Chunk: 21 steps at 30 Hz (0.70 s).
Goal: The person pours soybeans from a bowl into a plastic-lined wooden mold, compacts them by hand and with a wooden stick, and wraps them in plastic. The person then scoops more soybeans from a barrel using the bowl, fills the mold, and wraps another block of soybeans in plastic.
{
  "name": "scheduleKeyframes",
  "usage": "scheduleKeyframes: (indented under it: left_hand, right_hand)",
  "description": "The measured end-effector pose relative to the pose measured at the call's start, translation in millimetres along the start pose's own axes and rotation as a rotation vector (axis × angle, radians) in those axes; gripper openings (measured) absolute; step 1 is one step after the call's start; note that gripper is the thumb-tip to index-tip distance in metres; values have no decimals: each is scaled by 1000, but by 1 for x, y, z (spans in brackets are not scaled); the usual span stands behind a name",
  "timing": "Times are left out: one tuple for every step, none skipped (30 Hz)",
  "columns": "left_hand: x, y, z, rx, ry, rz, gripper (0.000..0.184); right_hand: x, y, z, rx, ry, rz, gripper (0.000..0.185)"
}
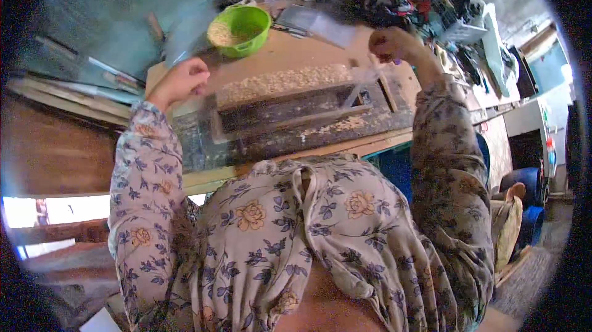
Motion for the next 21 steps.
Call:
scheduleKeyframes:
  left_hand:
    - [8, 3, -16, -55, -16, 38, 14]
    - [14, 0, -17, -62, -12, 25, 14]
    - [23, -3, -20, -37, 18, 36, 14]
    - [30, -4, -25, -15, 47, 50, 13]
    - [38, 1, -41, -18, 45, 47, 13]
    - [41, 8, -56, 23, 58, 84, 13]
    - [44, 10, -59, 62, 69, 120, 13]
    - [46, 11, -65, 57, 68, 116, 13]
    - [42, 9, -63, 61, 163, 165, 14]
    - [41, 7, -64, 68, 256, 217, 15]
    - [44, 8, -72, 61, 255, 214, 15]
    - [45, 9, -76, 145, 326, 279, 17]
    - [44, 8, -77, 229, 397, 344, 18]
    - [46, 4, -74, 221, 396, 342, 18]
    - [46, -3, -65, 183, 436, 364, 19]
    - [44, -8, -58, 139, 479, 379, 22]
    - [47, -11, -58, 132, 479, 381, 22]
    - [40, -18, -47, 287, 532, 581, 24]
    - [35, -30, -35, 441, 584, 779, 28]
    - [33, -33, -36, 424, 592, 781, 28]
    - [28, -40, -30, 474, 581, 802, 31]
  right_hand:
    - [16, 10, 26, 51, 38, -13, 13]
    - [26, 18, 41, 105, 83, -35, 13]
    - [34, 15, 39, 43, -83, -32, 19]
    - [39, 11, 39, 48, -80, -35, 19]
    - [37, 9, 40, 21, -244, 40, 22]
    - [34, 7, 38, -8, -406, 115, 24]
    - [38, 5, 38, -5, -407, 110, 24]
    - [37, 3, 34, -56, -449, 181, 19]
    - [35, 2, 25, -104, -487, 248, 15]
    - [42, -2, 10, -150, -585, 252, 18]
    - [50, -5, -6, -195, -683, 260, 22]
    - [60, 5, 18, -196, -682, 252, 22]
    - [77, 25, 62, -192, -544, 263, 17]
    - [84, 31, 78, -212, -449, 273, 16]
    - [92, 36, 93, -233, -354, 279, 17]
    - [96, 37, 90, -254, -260, 282, 20]
    - [92, 32, 98, -199, -290, 364, 20]
    - [85, 24, 90, -144, -318, 443, 21]
    - [84, 20, 87, -149, -313, 433, 21]
    - [75, 14, 85, -179, -282, 523, 21]
    - [68, 9, 76, -213, -245, 608, 23]
Point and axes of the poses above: each hand's wrist, its own y-axis towards the middle knuckle, its own x-axis out of the palm, z = x × y, the point moved 7 cm from there along y, towards the middle knuckle, and after that the axes turned 14 degrees about z, right-handed, at the moved point
